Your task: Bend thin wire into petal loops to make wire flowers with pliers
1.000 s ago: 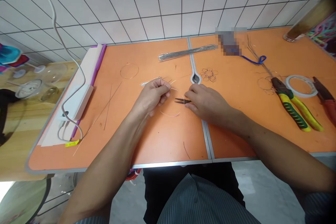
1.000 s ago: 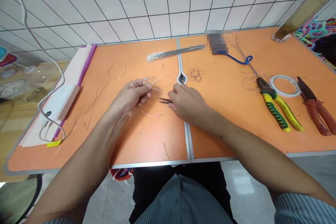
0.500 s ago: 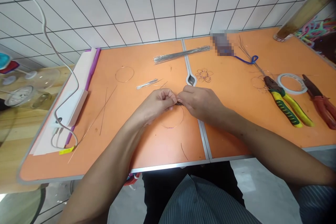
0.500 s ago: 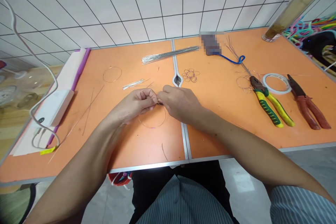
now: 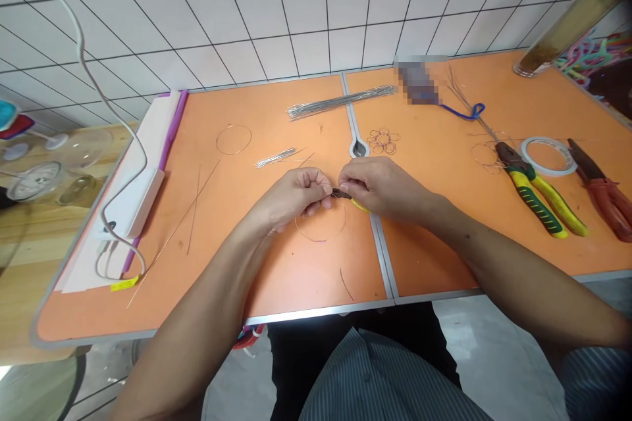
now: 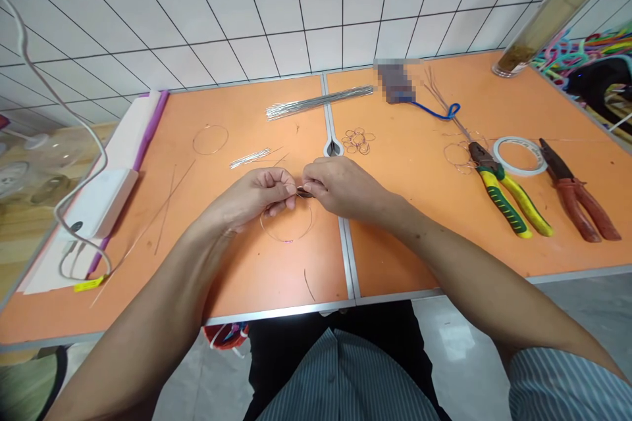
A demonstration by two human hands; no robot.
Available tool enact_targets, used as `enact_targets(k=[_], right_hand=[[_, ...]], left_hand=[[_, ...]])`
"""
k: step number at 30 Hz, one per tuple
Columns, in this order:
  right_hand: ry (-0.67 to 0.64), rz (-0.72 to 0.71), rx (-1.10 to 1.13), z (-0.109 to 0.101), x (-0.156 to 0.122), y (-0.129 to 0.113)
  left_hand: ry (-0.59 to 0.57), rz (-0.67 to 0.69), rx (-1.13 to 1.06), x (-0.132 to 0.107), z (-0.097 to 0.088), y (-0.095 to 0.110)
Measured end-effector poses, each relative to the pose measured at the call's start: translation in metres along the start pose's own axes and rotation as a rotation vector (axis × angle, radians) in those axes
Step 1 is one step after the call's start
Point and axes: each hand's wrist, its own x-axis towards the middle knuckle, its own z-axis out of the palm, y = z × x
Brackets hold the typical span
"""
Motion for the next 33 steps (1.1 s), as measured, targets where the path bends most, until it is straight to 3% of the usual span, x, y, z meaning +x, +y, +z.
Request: enact_targets(k=[4,8,13,20,29,33], right_hand=[[0.038,0.072,0.049,0.001,0.001,-0.002],[0.021,0.228,0.167,0.000,0.004,0.000],[-0.016,0.313,0.255,-0.006,0.006,0.002],[-0.039,0.293,0.248,-0.007,0.006,0.002],[-0.372,0.462,0.749,-0.021,0.008,0.011],[-0.386,0.531,0.952,-0.019,0.008,0.013]], left_hand=[[-0.020,0.005,-0.055,0.001,-0.001,-0.002],[-0.028,0.017,-0.096,0.000,-0.001,0.000],[-0.023,0.000,-0.144,0.000,0.000,0.003],[-0.029,-0.021,-0.160,0.002,0.001,-0.002],[-0.052,-0.036,-0.151,0.000,0.003,0.001],[-0.057,-0.034,-0.158,-0.001,0.003,0.002]])
